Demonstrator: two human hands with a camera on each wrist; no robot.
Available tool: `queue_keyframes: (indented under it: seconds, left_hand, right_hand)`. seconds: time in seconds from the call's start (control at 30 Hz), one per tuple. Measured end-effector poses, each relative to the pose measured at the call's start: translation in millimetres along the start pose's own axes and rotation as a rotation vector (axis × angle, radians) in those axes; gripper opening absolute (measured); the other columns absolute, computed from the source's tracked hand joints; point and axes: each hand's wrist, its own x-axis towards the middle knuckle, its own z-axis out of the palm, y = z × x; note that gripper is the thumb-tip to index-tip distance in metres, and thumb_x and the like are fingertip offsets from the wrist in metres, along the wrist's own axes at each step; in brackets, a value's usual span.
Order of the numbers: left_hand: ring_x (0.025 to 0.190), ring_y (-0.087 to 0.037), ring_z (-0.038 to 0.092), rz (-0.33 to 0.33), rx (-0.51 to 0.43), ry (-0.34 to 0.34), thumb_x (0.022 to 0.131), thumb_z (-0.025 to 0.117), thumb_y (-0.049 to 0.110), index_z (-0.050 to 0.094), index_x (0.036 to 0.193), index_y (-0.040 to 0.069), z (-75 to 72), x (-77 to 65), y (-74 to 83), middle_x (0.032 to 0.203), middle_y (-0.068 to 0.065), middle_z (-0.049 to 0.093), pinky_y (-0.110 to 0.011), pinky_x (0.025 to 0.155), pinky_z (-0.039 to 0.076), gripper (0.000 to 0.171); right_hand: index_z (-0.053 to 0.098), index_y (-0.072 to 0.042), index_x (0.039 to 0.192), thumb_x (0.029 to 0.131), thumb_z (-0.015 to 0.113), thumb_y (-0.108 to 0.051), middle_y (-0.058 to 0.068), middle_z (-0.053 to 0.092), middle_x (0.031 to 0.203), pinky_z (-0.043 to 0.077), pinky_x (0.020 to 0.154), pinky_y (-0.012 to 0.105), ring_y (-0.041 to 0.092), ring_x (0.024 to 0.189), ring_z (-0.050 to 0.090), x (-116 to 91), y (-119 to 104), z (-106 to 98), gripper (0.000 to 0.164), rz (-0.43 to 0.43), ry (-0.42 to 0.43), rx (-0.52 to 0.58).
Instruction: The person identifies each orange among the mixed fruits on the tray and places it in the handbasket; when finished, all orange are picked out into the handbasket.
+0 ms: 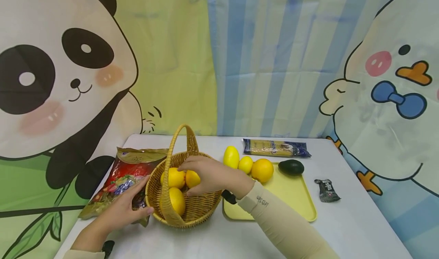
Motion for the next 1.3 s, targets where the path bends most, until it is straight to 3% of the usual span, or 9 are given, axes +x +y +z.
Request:
queue_keyframes:
  seconds: [0.3,0.67,1.1,1.3]
  left_hand:
    - [0.151,-0.061,0.029,-0.031,0.004,-0.007,0.089,0.082,0.042,0.019,0.169,0.025,-2.2,-1.4,1.5,0.17,-0.023,0.029,-0.088,0.104,0.03,0.103]
    - [0.15,-0.061,0.03,-0.023,0.018,-0.006,0.089,0.083,0.042,0.019,0.169,0.026,-2.5,-0.6,-0.3,0.17,-0.023,0.03,-0.088,0.103,0.031,0.104]
    - [0.151,-0.061,0.027,-0.041,0.013,-0.017,0.089,0.082,0.044,0.017,0.169,0.028,-1.7,1.6,-0.5,0.171,-0.022,0.028,-0.088,0.104,0.029,0.104]
    - [0.15,-0.061,0.029,-0.012,0.009,-0.014,0.089,0.083,0.04,0.017,0.169,0.026,-1.0,1.2,-1.2,0.17,-0.024,0.029,-0.087,0.104,0.031,0.104]
  right_hand:
    - [0.054,-0.019,0.152,0.091,0.081,-0.041,0.002,0.054,0.155,0.045,0.121,0.044,0.023,0.146,0.049,-40,40,-26,0.07,0.122,0.127,0.076]
    - [0.045,-0.021,0.159,0.094,0.077,-0.045,0.007,0.043,0.164,0.044,0.119,0.06,0.034,0.151,0.044,-81,78,-39,0.077,0.355,0.266,0.194]
    - [0.043,-0.02,0.16,0.094,0.076,-0.048,0.011,0.039,0.167,0.037,0.121,0.067,0.041,0.154,0.036,-120,121,-32,0.08,0.522,0.35,0.254]
    - [0.045,-0.014,0.158,0.094,0.075,-0.05,0.017,0.043,0.164,0.036,0.12,0.07,0.046,0.151,0.038,-137,139,-20,0.08,0.586,0.38,0.17]
